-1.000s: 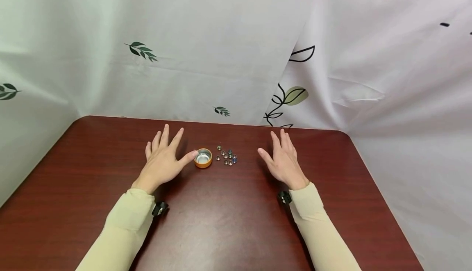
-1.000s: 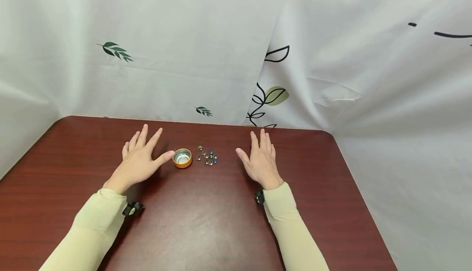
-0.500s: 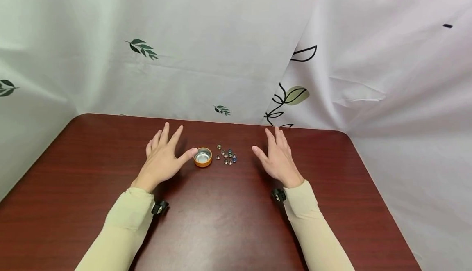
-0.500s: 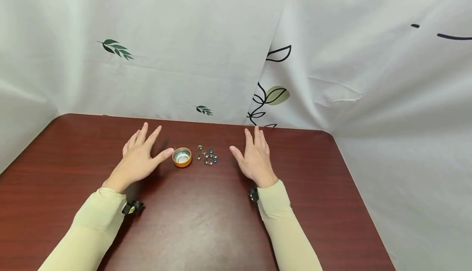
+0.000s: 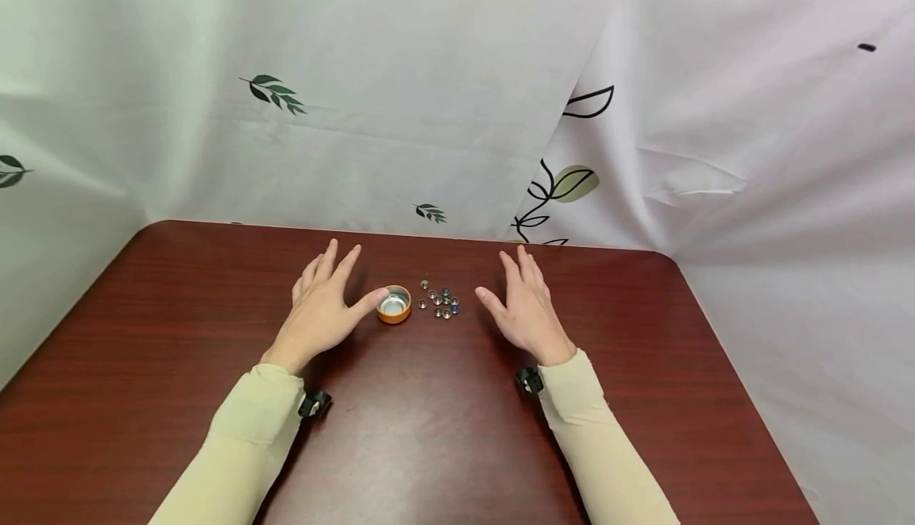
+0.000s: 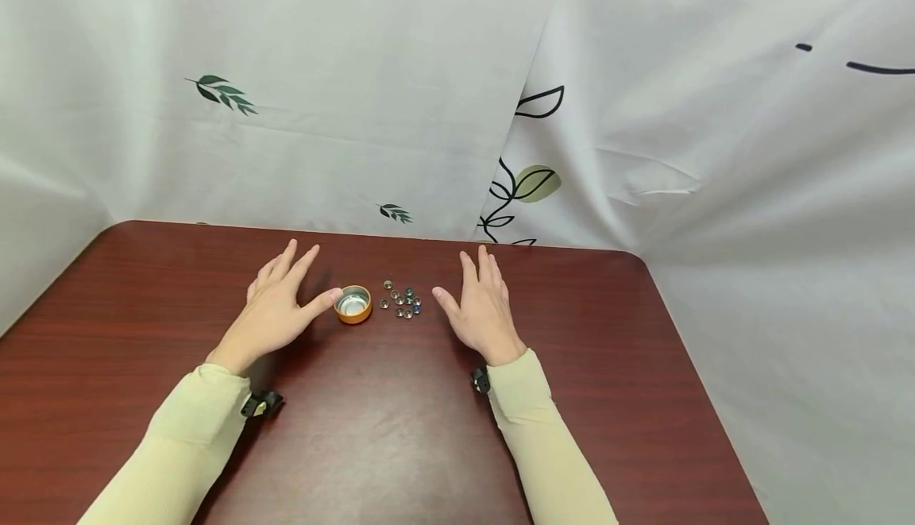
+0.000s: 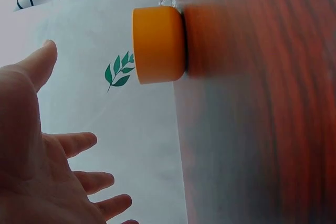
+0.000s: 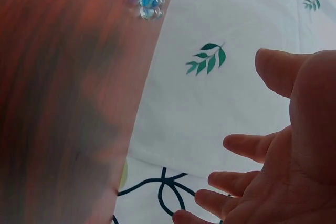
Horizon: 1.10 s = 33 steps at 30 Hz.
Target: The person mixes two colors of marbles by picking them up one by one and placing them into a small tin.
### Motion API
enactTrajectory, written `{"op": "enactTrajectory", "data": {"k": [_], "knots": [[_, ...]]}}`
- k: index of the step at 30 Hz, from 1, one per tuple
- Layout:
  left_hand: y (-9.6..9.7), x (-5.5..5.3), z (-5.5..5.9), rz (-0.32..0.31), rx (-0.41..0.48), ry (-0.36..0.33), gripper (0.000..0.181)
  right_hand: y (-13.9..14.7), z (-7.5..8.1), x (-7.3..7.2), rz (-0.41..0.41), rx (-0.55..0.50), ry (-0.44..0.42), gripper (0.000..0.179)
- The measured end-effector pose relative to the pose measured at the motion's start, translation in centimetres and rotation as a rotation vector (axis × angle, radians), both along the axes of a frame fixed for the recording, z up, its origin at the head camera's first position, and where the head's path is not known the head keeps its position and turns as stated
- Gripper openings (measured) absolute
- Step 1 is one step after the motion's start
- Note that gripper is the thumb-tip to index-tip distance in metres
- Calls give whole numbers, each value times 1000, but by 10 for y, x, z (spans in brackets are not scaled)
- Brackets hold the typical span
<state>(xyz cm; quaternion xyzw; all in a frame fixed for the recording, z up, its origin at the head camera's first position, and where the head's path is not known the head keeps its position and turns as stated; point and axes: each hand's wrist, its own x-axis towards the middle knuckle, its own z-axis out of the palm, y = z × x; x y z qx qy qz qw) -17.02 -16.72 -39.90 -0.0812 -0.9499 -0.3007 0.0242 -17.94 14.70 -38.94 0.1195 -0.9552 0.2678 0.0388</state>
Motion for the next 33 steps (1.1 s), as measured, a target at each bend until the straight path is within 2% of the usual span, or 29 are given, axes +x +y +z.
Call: {"op": "enactTrajectory", "data": {"k": [8,23,33], "knots": [[4,0,-3,-7,20,-1,92,-3,-3,1,12,0,-10,76],[7,-1,-6,-16,80,-70,99,-4,-6,-3,41,-54,-35,74],[9,-3,-5,-72,115,-133,96,-7,-12,-4,77,-62,-25,64]]}}
